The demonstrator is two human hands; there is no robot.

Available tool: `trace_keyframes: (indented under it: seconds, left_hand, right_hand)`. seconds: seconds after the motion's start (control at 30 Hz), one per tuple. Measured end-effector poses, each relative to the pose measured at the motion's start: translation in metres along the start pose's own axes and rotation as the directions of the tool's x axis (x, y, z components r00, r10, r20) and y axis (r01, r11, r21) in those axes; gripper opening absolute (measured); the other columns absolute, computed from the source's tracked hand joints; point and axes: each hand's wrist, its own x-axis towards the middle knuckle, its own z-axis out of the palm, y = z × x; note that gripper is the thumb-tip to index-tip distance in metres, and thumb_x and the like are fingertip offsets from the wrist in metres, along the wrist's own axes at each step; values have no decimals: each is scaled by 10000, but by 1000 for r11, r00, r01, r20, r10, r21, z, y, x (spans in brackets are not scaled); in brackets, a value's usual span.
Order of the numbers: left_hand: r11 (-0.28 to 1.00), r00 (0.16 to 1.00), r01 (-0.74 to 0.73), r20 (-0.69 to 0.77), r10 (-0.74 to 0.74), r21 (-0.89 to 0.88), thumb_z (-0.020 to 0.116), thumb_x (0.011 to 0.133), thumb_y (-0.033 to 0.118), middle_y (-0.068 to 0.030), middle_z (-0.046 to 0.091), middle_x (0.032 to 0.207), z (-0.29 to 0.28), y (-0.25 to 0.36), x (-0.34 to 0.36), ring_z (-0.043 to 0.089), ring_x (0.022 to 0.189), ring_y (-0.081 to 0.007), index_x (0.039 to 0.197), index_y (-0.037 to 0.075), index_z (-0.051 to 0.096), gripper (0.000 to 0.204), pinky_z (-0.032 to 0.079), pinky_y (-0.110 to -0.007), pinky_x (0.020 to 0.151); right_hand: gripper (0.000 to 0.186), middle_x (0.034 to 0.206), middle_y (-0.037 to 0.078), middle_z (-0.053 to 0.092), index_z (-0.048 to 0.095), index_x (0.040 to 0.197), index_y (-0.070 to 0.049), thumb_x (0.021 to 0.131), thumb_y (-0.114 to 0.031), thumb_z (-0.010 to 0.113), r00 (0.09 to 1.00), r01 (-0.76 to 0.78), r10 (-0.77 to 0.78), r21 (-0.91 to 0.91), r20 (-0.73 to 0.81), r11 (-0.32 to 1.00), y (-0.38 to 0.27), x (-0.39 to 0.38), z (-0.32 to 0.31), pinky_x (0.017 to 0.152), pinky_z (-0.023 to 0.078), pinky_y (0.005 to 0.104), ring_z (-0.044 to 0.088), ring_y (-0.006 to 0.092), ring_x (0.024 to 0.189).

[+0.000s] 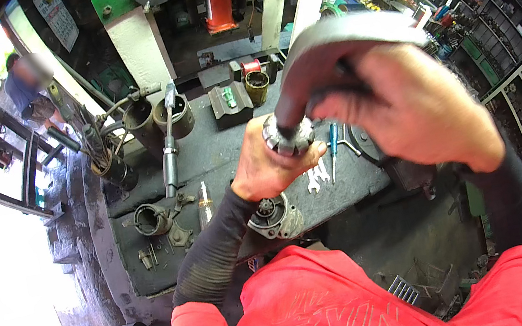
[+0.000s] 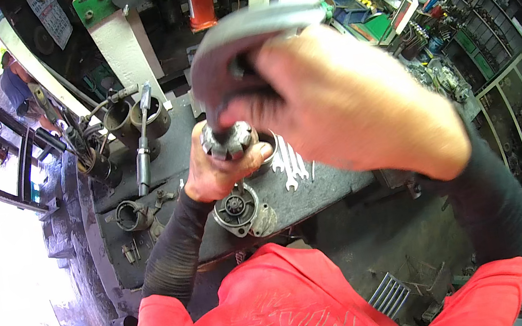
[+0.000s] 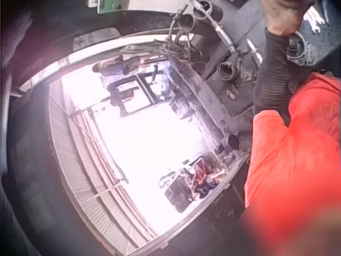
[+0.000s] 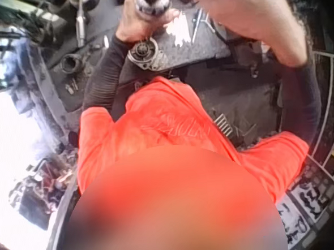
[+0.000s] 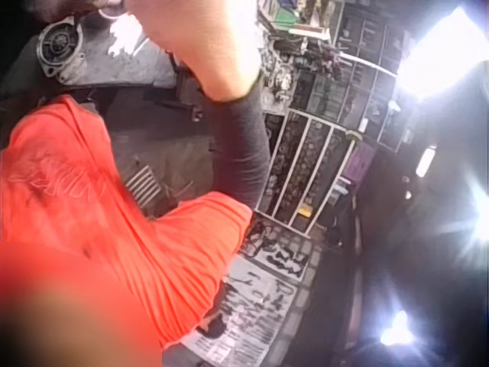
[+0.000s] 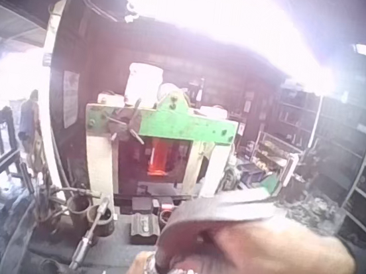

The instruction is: The person uses a cordless impact driver and wrenches to disassemble and reassemble a mechanical housing on a workbench. They remove bolts, separate the casing, inspect internal components, and then reattach the cover.

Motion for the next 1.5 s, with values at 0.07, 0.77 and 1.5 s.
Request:
trace_keyframes:
  seconds: [0.07,0.77,1.5]
  left_hand:
    - [998,997,53,-52,-55,-43,883,775,153,15,643,720,3,6,-3,553,640,-69,899,45,698,248,495,-307,603]
    - [998,1000,-10,17,11,-69,865,758,166,-54,600,655,1,3,1,522,585,-136,763,28,623,279,467,-332,578]
    - [967,976,213,76,-204,-141,910,737,167,-19,650,769,-12,24,0,577,679,-116,858,43,649,313,514,-327,662]
  right_hand:
    - [221,988,141,709,698,1100,-51,960,-221,721,998,52,-54,51,34,997,0,3,4,825,522,397,667,340,907]
    - [316,1035,160,718,678,1172,-13,947,-221,753,962,-15,72,211,-264,977,-3,-18,-17,829,540,390,704,304,929]
    - [253,970,133,696,701,1113,-53,934,-224,752,996,94,-93,91,-17,991,9,-1,11,819,515,405,648,342,887]
